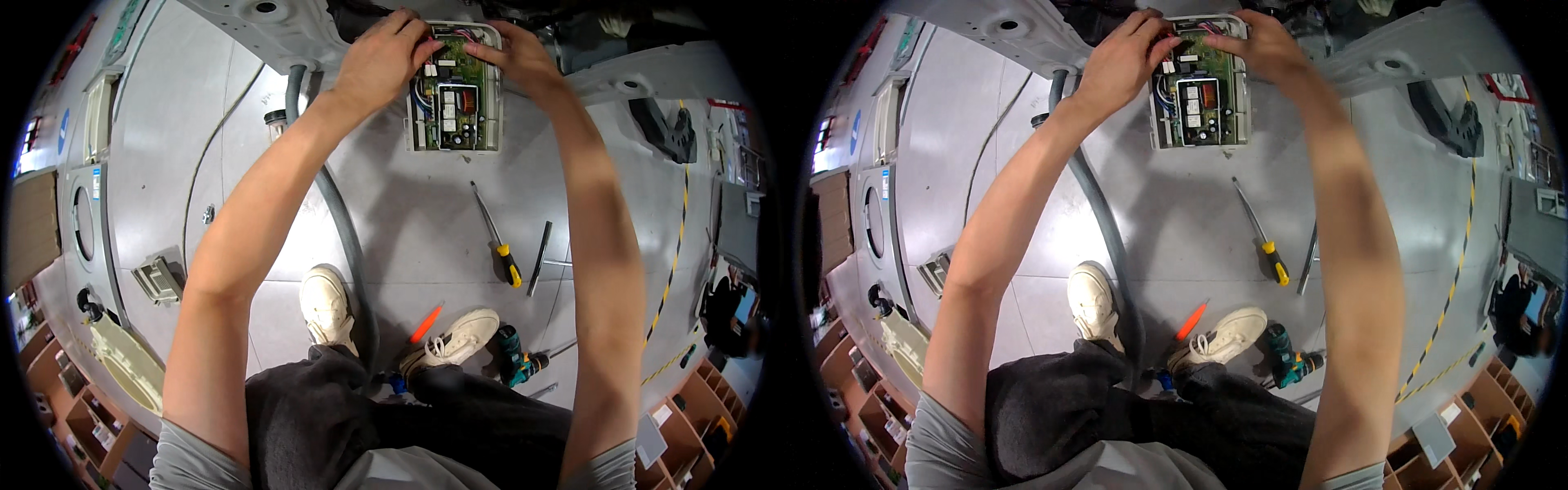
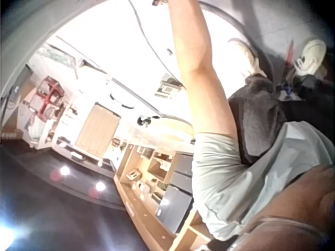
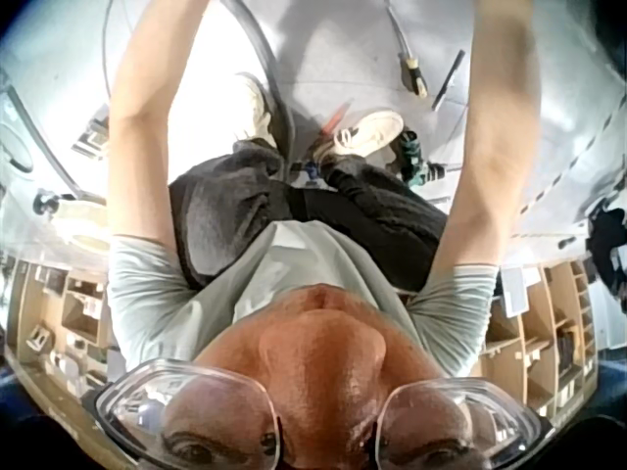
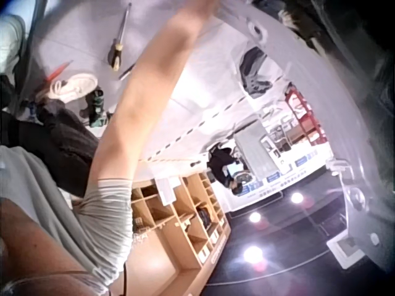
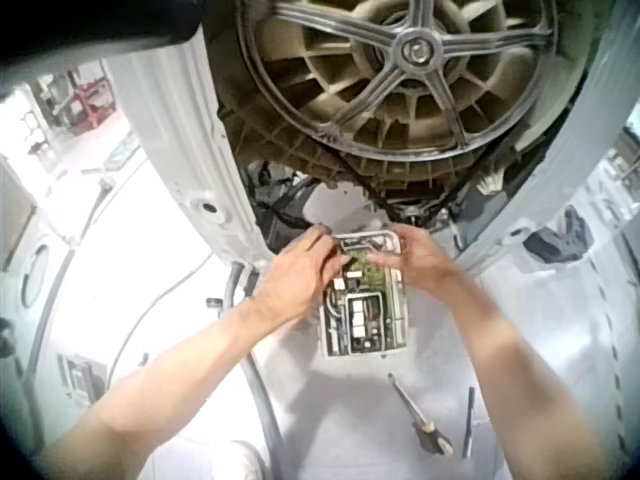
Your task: The person holds an electronics control module and connects several colored wire harnesses into the ports on the circuit board within the module casing.
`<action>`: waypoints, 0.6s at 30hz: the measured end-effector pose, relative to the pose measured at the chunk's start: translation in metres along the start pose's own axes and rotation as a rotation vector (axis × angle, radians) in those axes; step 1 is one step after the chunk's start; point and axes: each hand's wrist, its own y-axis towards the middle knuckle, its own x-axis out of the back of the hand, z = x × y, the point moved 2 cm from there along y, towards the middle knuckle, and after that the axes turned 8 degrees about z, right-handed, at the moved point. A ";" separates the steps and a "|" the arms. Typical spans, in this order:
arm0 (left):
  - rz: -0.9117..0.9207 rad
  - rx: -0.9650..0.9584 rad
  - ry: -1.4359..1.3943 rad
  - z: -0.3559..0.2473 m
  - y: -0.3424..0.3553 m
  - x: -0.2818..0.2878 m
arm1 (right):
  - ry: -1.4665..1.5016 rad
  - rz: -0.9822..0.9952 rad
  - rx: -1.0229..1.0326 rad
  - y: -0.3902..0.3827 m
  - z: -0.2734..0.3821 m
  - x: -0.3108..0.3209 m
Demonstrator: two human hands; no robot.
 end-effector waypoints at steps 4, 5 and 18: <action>0.015 0.051 -0.222 0.003 -0.005 0.008 | 0.041 -0.017 -0.007 0.006 -0.012 -0.002; -0.042 0.072 -0.236 0.004 -0.008 0.012 | 0.043 -0.018 -0.001 0.006 -0.012 -0.003; -0.124 -0.109 0.076 -0.008 -0.030 0.014 | 0.311 -0.027 0.046 0.002 -0.006 -0.009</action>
